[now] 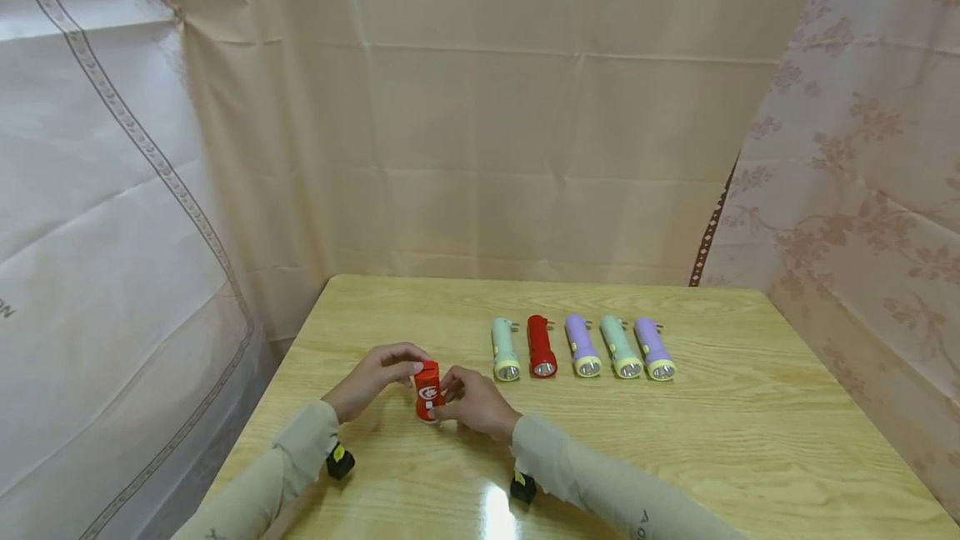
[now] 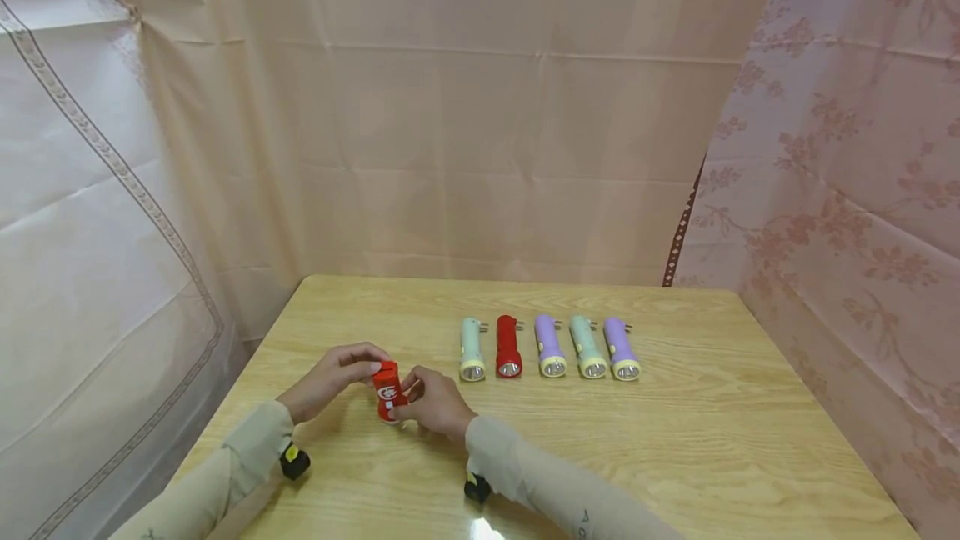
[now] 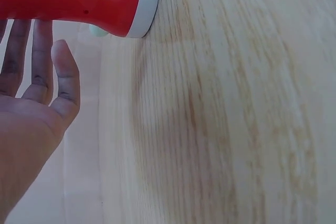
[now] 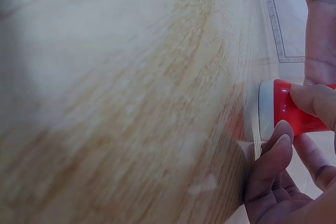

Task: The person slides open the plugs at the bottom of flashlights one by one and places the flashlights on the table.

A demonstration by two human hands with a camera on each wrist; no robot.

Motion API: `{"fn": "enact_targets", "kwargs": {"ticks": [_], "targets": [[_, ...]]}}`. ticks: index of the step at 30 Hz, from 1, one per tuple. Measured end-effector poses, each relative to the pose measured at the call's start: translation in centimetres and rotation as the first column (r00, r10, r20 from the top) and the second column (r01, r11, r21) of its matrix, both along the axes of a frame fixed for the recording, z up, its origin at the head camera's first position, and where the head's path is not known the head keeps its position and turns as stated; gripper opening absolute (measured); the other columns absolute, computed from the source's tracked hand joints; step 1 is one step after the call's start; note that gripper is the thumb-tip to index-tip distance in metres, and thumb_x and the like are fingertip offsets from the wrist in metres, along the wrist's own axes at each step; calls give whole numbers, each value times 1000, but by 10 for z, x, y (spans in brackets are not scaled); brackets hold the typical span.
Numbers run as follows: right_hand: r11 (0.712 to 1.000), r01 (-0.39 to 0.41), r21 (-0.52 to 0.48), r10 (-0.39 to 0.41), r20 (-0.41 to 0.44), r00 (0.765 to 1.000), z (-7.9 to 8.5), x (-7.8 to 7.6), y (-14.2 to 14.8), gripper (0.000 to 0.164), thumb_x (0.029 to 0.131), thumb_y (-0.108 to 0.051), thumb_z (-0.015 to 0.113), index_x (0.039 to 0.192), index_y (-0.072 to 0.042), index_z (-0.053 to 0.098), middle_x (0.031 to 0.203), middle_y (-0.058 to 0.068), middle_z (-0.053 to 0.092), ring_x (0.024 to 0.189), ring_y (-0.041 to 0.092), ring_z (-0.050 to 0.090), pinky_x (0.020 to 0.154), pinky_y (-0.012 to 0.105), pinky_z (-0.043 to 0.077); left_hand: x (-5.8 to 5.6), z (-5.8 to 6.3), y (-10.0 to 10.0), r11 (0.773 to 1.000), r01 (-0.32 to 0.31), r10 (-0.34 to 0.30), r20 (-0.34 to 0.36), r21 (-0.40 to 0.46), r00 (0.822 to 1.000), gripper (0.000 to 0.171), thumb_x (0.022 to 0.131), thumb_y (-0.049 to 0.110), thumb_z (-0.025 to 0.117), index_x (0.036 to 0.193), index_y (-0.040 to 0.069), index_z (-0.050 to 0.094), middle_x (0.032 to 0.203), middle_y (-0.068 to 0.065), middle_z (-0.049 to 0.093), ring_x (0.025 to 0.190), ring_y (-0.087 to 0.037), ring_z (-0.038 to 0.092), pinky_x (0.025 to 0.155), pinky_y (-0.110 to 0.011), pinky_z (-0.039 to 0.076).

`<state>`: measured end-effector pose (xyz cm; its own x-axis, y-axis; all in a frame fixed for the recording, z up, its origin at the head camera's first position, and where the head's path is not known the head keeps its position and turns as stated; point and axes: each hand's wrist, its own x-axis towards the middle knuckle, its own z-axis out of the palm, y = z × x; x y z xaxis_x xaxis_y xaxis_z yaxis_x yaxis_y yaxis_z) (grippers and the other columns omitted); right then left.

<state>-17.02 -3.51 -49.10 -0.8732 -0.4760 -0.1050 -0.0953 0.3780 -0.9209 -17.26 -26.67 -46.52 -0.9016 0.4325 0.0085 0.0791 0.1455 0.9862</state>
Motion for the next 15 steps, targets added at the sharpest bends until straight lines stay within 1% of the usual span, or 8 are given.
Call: {"fn": "enact_targets", "kwargs": {"ticks": [7,13,15], "targets": [[1000,2,-2,-1,8,1000,1,0,0,30,83,-13,87,100,-12,63,96,2,66,86,19,60,61,31,51,-1,1,2,1000,-15,15,9,-8,1000,30,104,26,64,123,4,68,117,-8,69,107,-25,62,92,-53,51],[1000,5,10,-5,-15,1000,0,1,-1,31,82,-13,88,99,-12,62,95,1,66,87,19,59,65,32,50,-2,0,4,1000,-20,20,2,-9,1000,25,103,26,64,119,6,69,113,-7,69,105,-25,62,89,-46,51],[1000,4,8,-3,-20,1000,0,0,0,31,82,-12,88,99,-12,62,95,1,66,88,19,59,66,32,49,-2,0,5,1000,-19,19,-5,-7,1000,23,103,26,64,118,7,69,112,-7,69,105,-25,61,89,-46,51]]}}
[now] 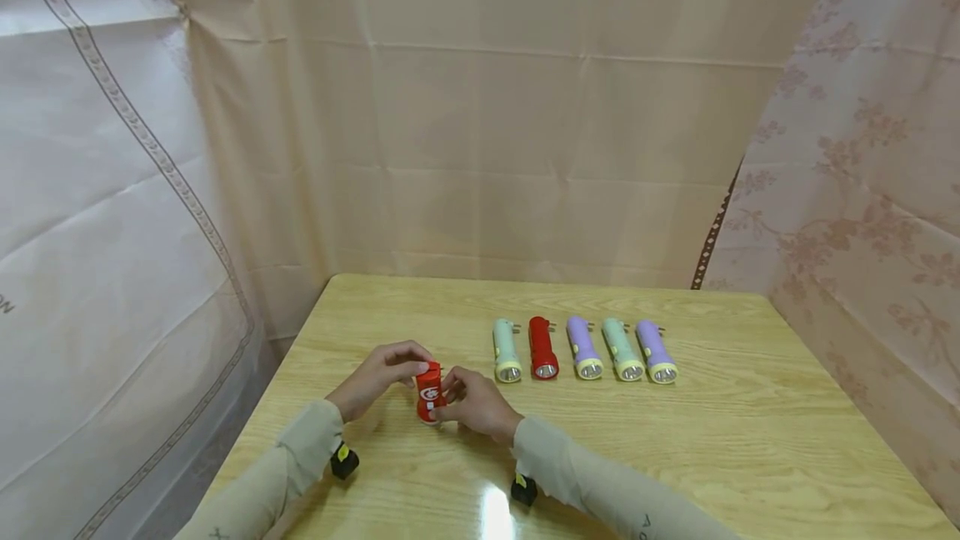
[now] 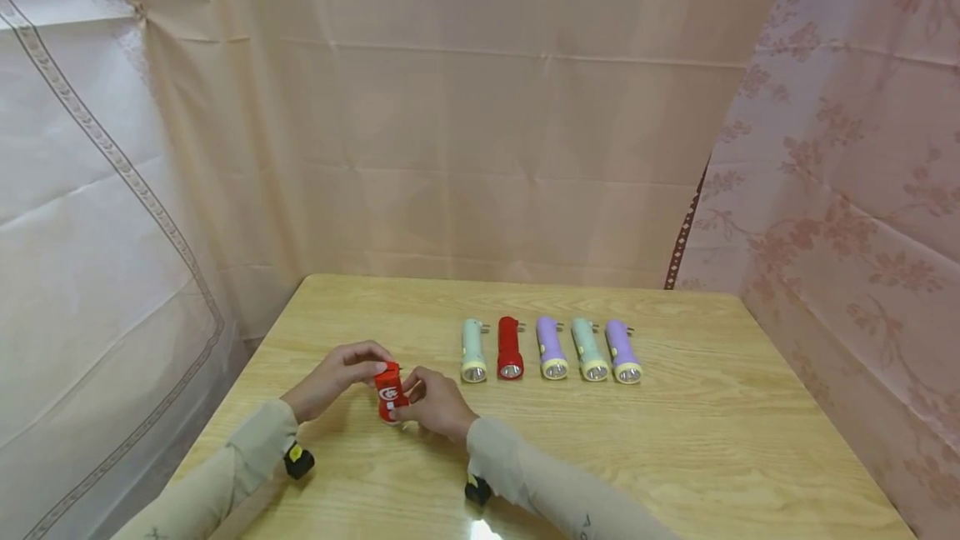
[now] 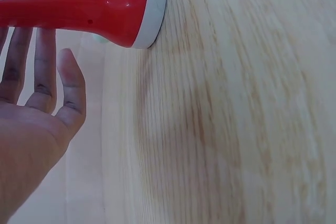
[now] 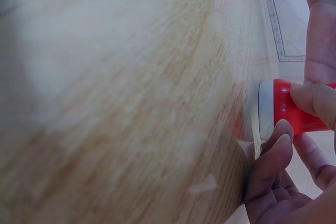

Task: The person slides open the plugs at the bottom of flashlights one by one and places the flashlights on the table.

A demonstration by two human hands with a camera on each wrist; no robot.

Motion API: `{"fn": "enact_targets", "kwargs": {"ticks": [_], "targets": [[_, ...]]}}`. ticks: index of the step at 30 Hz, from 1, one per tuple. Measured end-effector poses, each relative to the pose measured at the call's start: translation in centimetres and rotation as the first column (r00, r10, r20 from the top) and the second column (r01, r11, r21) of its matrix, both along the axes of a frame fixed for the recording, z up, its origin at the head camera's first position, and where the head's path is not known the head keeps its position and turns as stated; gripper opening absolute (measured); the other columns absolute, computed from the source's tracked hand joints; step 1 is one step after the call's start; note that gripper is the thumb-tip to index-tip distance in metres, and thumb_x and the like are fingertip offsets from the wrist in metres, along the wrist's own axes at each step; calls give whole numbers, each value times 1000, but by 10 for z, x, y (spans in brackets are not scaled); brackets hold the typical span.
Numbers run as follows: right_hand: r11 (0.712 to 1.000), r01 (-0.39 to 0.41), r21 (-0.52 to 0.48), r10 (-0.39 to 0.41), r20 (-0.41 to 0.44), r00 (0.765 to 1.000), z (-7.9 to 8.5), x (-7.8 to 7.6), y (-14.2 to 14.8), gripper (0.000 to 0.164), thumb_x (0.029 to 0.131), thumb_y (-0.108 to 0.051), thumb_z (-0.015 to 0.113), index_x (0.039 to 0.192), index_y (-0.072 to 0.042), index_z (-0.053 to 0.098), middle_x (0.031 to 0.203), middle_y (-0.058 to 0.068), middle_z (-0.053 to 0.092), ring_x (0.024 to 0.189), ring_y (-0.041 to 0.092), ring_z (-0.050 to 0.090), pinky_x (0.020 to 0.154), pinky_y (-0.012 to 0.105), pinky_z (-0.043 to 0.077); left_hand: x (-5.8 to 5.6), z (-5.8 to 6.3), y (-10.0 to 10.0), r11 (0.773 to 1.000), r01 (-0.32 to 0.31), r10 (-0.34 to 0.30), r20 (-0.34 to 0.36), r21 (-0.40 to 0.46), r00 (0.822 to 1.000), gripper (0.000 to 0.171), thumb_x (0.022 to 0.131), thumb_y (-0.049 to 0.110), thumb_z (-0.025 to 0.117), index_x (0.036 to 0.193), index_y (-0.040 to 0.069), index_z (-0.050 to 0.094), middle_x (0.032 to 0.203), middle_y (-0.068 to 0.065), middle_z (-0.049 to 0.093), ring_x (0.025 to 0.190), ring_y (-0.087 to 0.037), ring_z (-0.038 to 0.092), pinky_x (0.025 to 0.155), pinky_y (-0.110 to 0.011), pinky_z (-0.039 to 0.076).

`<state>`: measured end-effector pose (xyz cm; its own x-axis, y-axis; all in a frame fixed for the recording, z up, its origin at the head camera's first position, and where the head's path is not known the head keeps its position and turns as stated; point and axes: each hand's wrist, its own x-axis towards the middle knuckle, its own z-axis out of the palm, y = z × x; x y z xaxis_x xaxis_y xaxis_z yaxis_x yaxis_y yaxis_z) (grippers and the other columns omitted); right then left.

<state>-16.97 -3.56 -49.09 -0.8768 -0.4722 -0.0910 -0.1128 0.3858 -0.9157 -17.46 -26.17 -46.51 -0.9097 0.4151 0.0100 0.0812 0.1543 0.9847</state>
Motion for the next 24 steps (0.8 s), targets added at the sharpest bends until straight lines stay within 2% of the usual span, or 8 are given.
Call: {"fn": "enact_targets", "kwargs": {"ticks": [8,17,24], "targets": [[1000,-4,-5,4,13,1000,0,-1,0,31,82,-12,88,98,-12,62,94,2,66,85,19,59,63,32,49,-1,-1,3,1000,-29,29,31,-5,999,19,101,27,67,113,12,70,110,-5,68,103,-24,61,89,-47,50],[1000,-9,-3,9,17,1000,1,-2,1,32,82,-13,88,99,-12,62,91,3,66,80,19,59,59,30,48,1,3,9,998,-61,61,17,-1,998,28,99,30,72,113,6,68,108,-7,67,101,-26,60,88,-48,48],[1000,-11,-21,12,22,1000,2,0,0,31,83,-11,87,102,-11,63,90,4,66,82,18,59,59,30,49,4,5,13,997,-83,83,36,0,996,26,98,28,72,112,6,67,107,-6,66,99,-26,60,88,-49,49]]}}
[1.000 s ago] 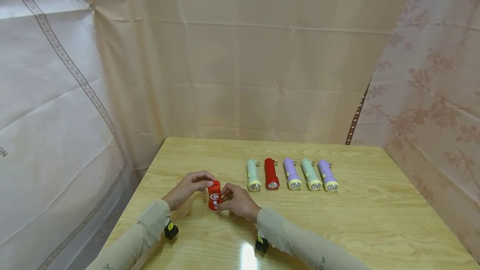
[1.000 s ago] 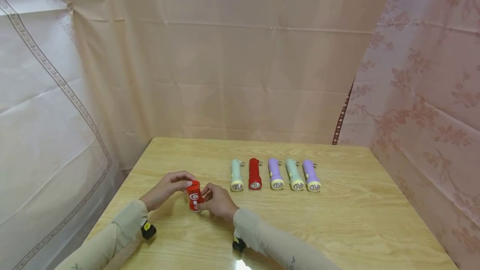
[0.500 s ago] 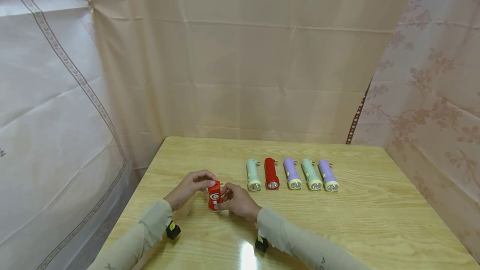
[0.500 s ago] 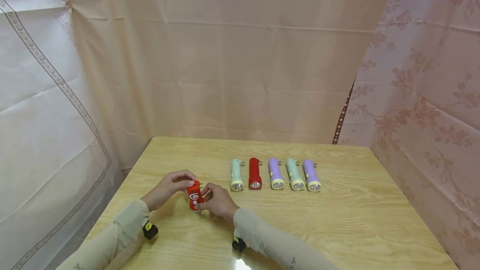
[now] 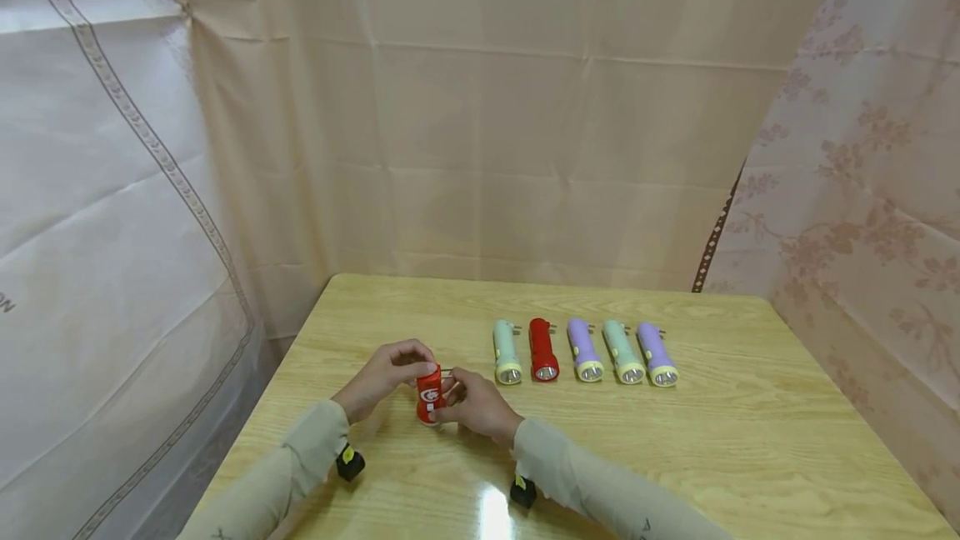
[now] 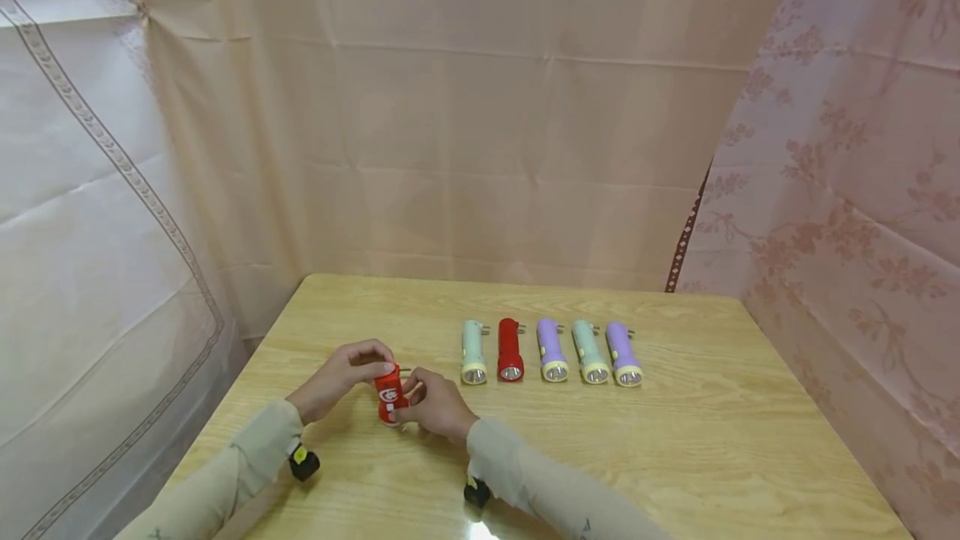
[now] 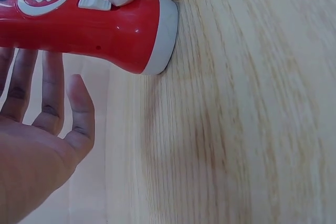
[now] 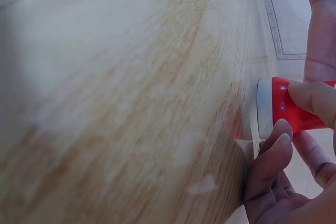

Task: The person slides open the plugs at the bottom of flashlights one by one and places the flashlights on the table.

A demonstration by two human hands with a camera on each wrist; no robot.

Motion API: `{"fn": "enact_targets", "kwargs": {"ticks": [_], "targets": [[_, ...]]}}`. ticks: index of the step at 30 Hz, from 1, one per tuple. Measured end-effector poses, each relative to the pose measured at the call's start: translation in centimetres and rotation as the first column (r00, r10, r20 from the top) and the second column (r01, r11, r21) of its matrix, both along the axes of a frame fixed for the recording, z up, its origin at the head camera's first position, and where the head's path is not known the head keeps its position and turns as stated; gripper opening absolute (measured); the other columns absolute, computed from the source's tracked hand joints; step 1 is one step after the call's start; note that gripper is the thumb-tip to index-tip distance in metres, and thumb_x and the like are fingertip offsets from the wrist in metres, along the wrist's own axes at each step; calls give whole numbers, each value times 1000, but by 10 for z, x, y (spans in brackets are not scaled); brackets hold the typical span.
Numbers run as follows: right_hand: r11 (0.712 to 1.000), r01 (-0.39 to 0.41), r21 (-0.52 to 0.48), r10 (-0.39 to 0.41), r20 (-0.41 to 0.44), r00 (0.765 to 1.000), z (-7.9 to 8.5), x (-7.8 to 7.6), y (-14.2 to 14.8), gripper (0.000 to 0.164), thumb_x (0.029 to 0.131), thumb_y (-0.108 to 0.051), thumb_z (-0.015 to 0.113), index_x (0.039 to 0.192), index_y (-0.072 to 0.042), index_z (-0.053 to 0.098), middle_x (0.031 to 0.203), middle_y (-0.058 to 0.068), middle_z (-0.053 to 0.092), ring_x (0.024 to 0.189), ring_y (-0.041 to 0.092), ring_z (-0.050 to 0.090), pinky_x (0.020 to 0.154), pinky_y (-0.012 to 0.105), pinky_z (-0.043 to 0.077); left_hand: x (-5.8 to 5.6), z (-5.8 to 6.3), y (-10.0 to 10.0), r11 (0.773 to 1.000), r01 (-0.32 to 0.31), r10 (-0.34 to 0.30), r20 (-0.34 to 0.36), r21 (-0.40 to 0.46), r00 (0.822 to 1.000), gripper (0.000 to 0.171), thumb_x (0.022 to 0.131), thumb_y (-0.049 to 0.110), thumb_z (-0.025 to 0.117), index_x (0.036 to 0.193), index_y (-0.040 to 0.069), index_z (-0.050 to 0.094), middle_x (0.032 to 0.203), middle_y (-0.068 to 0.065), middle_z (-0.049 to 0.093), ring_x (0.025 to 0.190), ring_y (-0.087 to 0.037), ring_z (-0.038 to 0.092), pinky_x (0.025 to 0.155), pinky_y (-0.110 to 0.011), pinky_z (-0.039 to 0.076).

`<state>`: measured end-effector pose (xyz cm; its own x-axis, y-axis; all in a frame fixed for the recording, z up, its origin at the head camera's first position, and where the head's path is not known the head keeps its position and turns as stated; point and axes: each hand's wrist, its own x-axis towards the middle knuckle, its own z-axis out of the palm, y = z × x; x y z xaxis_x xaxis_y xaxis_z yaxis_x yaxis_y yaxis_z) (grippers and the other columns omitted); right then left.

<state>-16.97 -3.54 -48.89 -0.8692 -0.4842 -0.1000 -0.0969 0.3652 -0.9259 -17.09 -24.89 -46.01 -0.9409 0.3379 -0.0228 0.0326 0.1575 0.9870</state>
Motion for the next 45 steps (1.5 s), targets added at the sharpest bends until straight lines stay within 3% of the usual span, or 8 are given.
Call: {"fn": "enact_targets", "kwargs": {"ticks": [12,17,23,29,32,38,42,45], "targets": [[1000,-2,-26,2,-1,1000,4,4,0,31,83,-9,87,102,-8,62,89,7,65,80,18,58,56,29,48,4,5,2,999,-21,22,27,-33,999,27,97,32,74,110,9,70,107,-5,67,101,-25,60,91,-54,49],[1000,0,-17,0,-3,1000,2,4,0,31,83,-10,87,102,-10,63,89,5,66,82,18,58,58,29,47,5,2,2,999,-23,24,23,-32,999,28,98,32,73,111,8,69,109,-7,67,103,-25,61,93,-55,49],[1000,5,-12,-5,1,1000,3,5,-2,32,83,-11,87,102,-11,62,90,4,66,79,19,59,58,30,48,8,-6,-6,999,-38,37,-49,-18,998,31,96,35,75,113,9,71,113,-10,69,105,-29,62,94,-52,52],[1000,4,5,-4,1,1000,4,3,-2,32,83,-13,88,104,-12,63,91,3,67,83,18,60,63,30,47,8,-8,-15,998,33,-44,-189,-61,981,29,93,19,79,118,11,69,115,-9,69,101,-31,64,86,-39,56],[1000,8,5,-8,7,1000,3,3,-1,32,84,-15,87,103,-13,62,90,4,67,80,19,59,62,30,47,7,-8,-17,993,30,-55,-226,-110,973,30,91,21,82,119,15,70,113,-6,71,98,-31,65,82,-35,55],[1000,6,-16,-6,-8,1000,1,3,0,30,85,-19,87,102,-13,63,94,3,69,84,18,62,65,32,50,7,-3,-17,986,-49,13,-216,-160,976,30,92,30,81,119,20,73,113,-1,73,98,-28,65,83,-37,54],[998,-2,-56,2,-5,1000,1,5,2,27,87,-23,85,104,-14,66,105,0,70,93,16,64,71,32,53,7,0,-15,987,-90,65,-181,-132,981,32,92,32,80,120,19,72,112,-3,72,99,-28,65,85,-39,54],[996,-7,-91,9,19,1000,2,8,3,26,88,-23,84,105,-13,67,108,0,70,86,18,66,66,32,55,7,0,-14,989,-100,83,-156,-106,984,33,94,32,78,122,16,72,113,-5,72,100,-28,67,88,-40,54]]}}
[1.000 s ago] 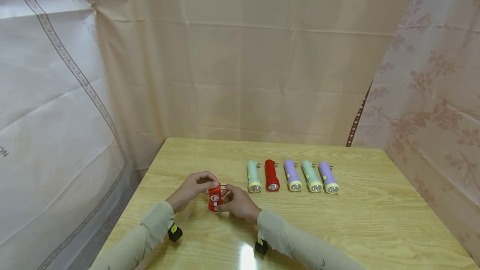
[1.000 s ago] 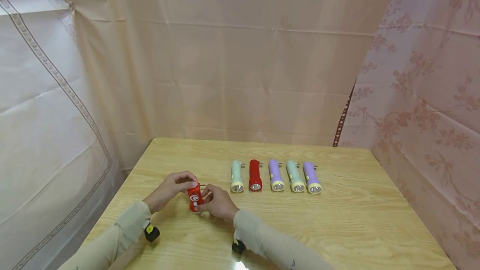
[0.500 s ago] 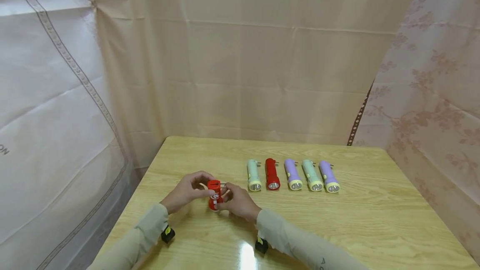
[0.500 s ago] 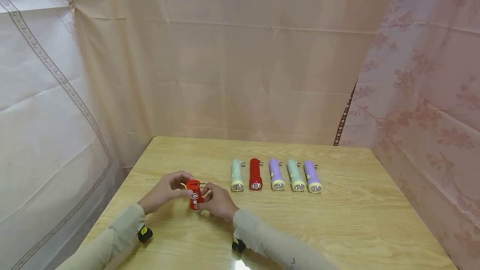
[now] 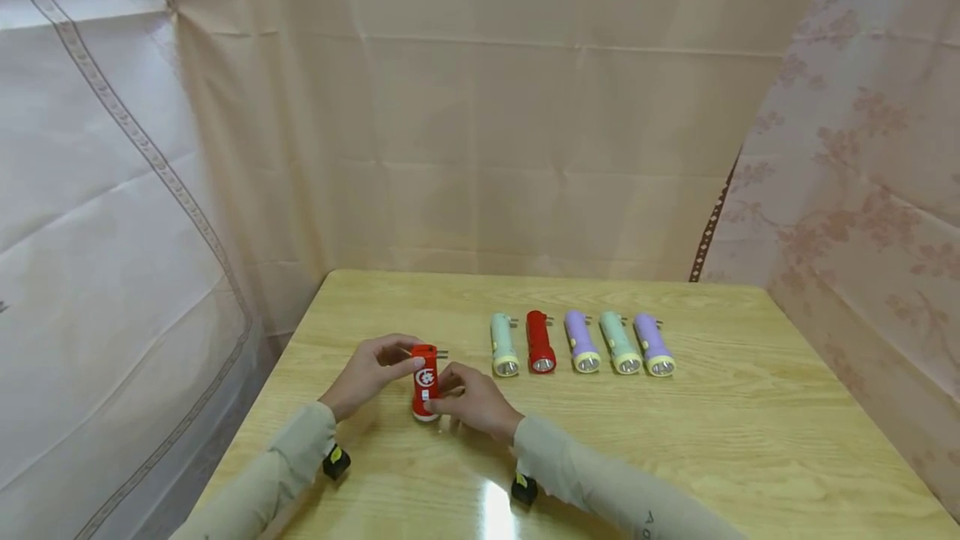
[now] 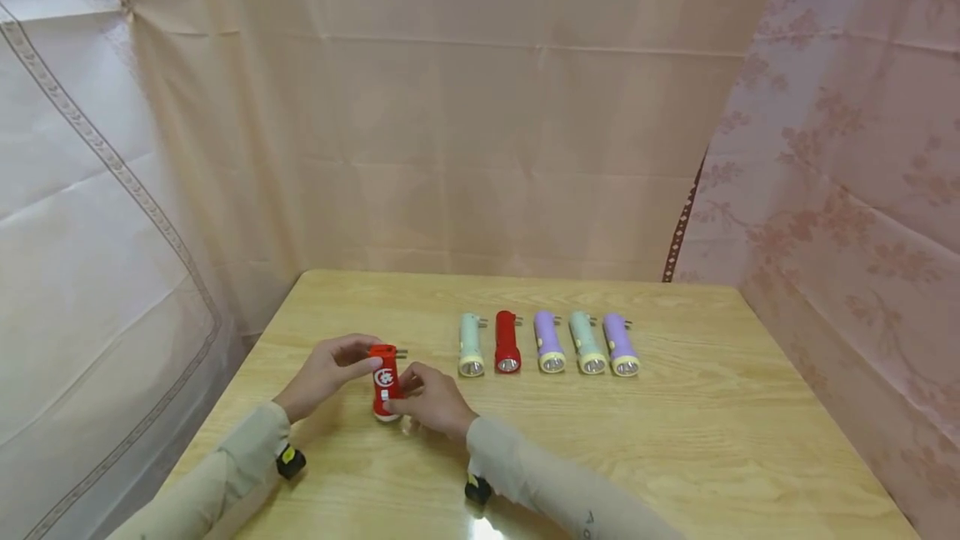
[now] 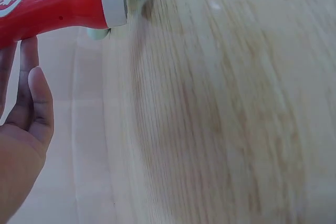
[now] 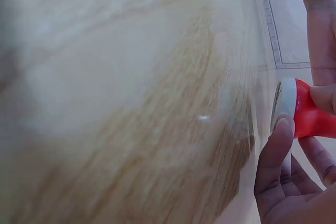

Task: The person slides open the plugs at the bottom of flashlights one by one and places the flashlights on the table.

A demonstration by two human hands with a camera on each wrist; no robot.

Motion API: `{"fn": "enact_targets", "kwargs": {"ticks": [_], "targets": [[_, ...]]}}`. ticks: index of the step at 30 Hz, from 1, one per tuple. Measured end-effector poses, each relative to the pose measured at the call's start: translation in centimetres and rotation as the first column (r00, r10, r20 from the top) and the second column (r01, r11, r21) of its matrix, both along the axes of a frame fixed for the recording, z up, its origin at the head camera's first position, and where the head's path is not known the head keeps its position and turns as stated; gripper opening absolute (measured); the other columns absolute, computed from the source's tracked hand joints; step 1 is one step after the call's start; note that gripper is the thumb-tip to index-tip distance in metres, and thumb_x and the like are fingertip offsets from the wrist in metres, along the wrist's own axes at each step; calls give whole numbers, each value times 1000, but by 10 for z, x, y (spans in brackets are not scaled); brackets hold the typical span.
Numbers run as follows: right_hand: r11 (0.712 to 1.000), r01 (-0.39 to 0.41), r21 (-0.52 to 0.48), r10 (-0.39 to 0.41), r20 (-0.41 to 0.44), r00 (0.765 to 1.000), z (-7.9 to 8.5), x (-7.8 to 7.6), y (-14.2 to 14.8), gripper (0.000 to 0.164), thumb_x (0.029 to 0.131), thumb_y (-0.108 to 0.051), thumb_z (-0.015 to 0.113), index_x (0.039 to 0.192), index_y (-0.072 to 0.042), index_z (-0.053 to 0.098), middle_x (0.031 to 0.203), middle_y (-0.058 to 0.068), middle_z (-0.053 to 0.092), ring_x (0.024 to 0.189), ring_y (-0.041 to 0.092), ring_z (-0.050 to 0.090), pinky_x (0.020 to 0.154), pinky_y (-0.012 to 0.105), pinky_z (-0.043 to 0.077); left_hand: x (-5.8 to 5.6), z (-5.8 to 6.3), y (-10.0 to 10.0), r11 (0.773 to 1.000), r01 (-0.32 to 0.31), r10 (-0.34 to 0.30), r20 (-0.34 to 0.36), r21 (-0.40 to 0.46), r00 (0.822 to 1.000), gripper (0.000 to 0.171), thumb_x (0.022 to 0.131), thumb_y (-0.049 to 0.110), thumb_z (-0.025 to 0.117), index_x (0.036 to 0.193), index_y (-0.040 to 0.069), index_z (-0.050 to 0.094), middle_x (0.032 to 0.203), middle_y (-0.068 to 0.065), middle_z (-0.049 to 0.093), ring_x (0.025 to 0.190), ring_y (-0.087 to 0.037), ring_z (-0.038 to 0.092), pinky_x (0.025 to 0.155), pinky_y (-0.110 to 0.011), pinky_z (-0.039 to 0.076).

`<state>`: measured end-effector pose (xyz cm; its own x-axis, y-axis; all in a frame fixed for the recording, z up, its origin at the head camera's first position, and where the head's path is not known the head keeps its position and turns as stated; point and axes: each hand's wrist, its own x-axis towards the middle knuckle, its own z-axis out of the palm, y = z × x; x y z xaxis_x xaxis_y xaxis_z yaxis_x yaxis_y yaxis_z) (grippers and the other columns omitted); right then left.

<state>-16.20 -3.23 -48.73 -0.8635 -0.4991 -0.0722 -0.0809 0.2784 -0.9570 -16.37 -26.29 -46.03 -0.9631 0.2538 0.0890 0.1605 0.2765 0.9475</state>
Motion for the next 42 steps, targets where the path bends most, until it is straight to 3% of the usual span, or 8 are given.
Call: {"fn": "enact_targets", "kwargs": {"ticks": [4,12,23,34,42], "targets": [[1000,-9,-25,11,48,999,1,2,0,26,89,-24,83,106,-12,67,107,2,68,74,22,66,59,33,55,-2,-1,1,999,-16,15,17,46,1000,34,97,31,75,123,11,71,115,-6,72,104,-25,67,93,-44,54],[1000,15,14,-16,87,996,5,4,2,30,89,-28,83,107,-13,64,101,4,67,74,22,64,59,33,54,-7,-1,3,993,-55,51,48,103,998,38,98,34,73,124,7,71,115,-7,73,103,-22,66,94,-56,51],[1000,8,24,-11,120,993,8,7,3,32,91,-30,82,112,-12,66,99,4,69,76,22,64,62,33,53,-12,-6,4,987,-133,124,107,88,986,43,96,42,73,120,6,73,106,-8,74,96,-22,66,86,-45,55],[1000,17,24,-20,148,989,4,6,3,37,88,-28,85,114,-11,66,96,5,71,75,21,64,60,30,51,-12,-7,5,981,-162,147,134,106,980,48,94,47,74,121,8,73,108,-9,73,97,-25,65,85,-45,55],[999,37,31,-41,135,990,5,6,0,39,88,-31,84,117,-11,67,97,5,70,77,22,64,62,32,52,-19,-10,5,979,-179,164,141,101,976,50,92,50,75,120,9,73,109,-8,73,99,-26,65,81,-37,55]]}}
